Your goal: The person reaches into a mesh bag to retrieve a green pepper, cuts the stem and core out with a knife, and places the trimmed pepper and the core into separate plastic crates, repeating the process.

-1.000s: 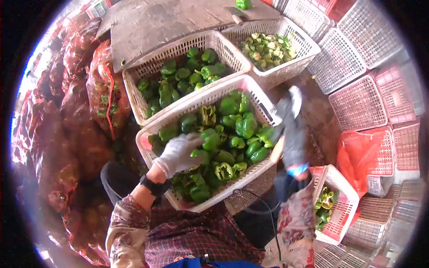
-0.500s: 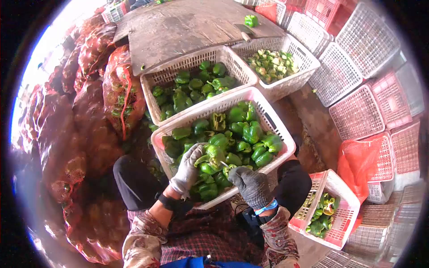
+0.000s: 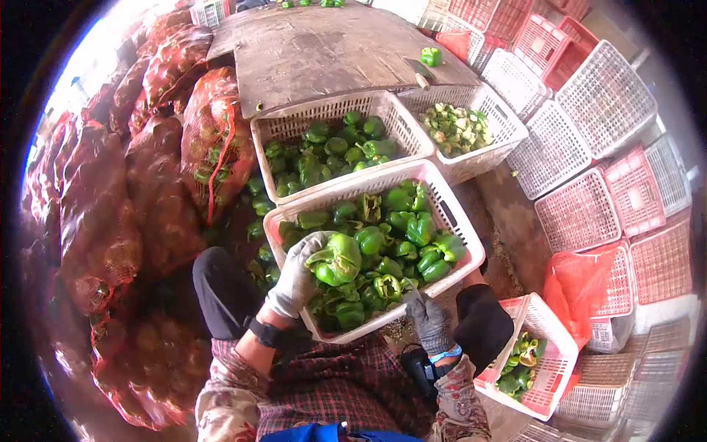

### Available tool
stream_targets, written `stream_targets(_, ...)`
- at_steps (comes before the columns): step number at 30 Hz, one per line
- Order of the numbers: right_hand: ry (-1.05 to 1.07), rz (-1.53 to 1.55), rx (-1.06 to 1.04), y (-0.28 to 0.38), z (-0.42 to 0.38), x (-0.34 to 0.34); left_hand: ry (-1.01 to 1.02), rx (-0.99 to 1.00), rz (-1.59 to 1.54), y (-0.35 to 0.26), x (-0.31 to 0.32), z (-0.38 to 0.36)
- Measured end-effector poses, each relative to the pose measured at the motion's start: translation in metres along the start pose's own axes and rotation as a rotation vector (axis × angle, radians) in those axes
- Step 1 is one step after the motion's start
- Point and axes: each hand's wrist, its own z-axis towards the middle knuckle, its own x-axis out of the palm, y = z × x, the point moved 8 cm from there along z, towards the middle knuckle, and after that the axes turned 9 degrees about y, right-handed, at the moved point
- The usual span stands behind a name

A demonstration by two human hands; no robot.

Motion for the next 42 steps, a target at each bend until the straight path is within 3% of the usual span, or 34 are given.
stream_targets(2,-0.125,0.307,-0.087,0.007,0.010,-0.002,0.078,-0.049,0.108,0.007,0.003,0.006)
stream_targets(4,0.054,0.307,0.073,0.017,0.031,0.011,0.208,-0.189,0.200,0.019,0.024,0.010)
stream_targets(7,0.362,0.230,0.392,0.010,0.045,0.036,0.338,-0.230,0.434,0.018,0.057,0.023)
stream_targets(8,0.266,0.321,0.339,0.013,0.046,0.034,0.374,-0.208,0.458,0.020,0.059,0.028)
stream_targets(9,0.175,0.410,0.276,0.016,0.046,0.032,0.263,-0.075,0.387,0.017,0.060,0.032)
stream_targets(12,-0.119,0.624,0.123,0.035,0.040,0.028,0.142,0.115,0.593,0.011,0.056,0.022)
stream_targets(13,-0.180,0.591,0.001,0.028,0.042,0.032,0.115,0.050,0.682,0.036,0.045,0.016)
stream_targets(14,-0.269,0.717,-0.003,0.023,0.042,0.043,0.032,0.068,0.493,0.041,0.059,0.004)
stream_targets(17,-0.190,0.452,0.000,0.021,0.041,0.062,-0.172,0.116,0.347,0.049,0.051,-0.007)
stream_targets(22,-0.003,0.236,0.055,0.010,0.040,0.051,-0.186,-0.063,0.134,0.084,0.023,0.002)
stream_targets(24,-0.043,0.479,0.029,0.006,0.046,0.039,-0.096,-0.192,0.085,0.087,0.023,0.010)
stream_targets(25,0.088,0.702,0.137,-0.027,0.048,0.058,-0.200,-0.461,-0.120,0.091,0.033,0.001)
stream_targets(26,0.219,0.873,0.232,-0.053,0.046,0.070,-0.271,-0.556,-0.150,0.103,0.025,-0.004)
stream_targets(27,0.339,1.026,0.351,-0.079,0.042,0.082,-0.252,-0.498,-0.214,0.113,0.019,0.003)
stream_targets(30,0.387,1.625,0.424,-0.045,0.047,0.088,-0.190,-0.363,-0.437,0.107,0.025,0.023)
stream_targets(31,0.440,1.759,0.317,-0.032,0.049,0.085,-0.211,-0.339,-0.679,0.112,0.019,0.030)
stream_targets(32,0.482,1.891,0.207,-0.029,0.050,0.085,-0.077,-0.245,-0.636,0.098,0.015,0.036)
stream_targets(34,0.271,1.611,0.306,-0.053,0.050,0.083,-0.237,-0.171,-0.052,0.085,-0.009,0.047)
stream_targets(35,0.078,1.186,0.234,-0.056,0.062,0.067,-0.169,-0.043,0.672,0.064,-0.006,0.049)
stream_targets(36,-0.101,0.952,0.224,-0.052,0.055,0.054,-0.096,0.110,1.010,0.049,0.004,0.046)
stream_targets(38,-0.250,0.680,0.010,-0.025,0.059,0.036,0.073,0.433,1.679,0.018,0.050,0.033)
stream_targets(39,-0.182,0.554,0.043,-0.017,0.055,0.036,0.168,0.232,1.406,0.025,0.049,0.029)
stream_targets(40,-0.190,0.374,0.071,-0.015,0.054,0.036,0.135,-0.199,0.900,0.053,0.040,0.024)
stream_targets(42,-0.203,0.425,-0.034,-0.005,0.053,0.038,0.072,-0.152,0.876,0.049,0.058,0.015)
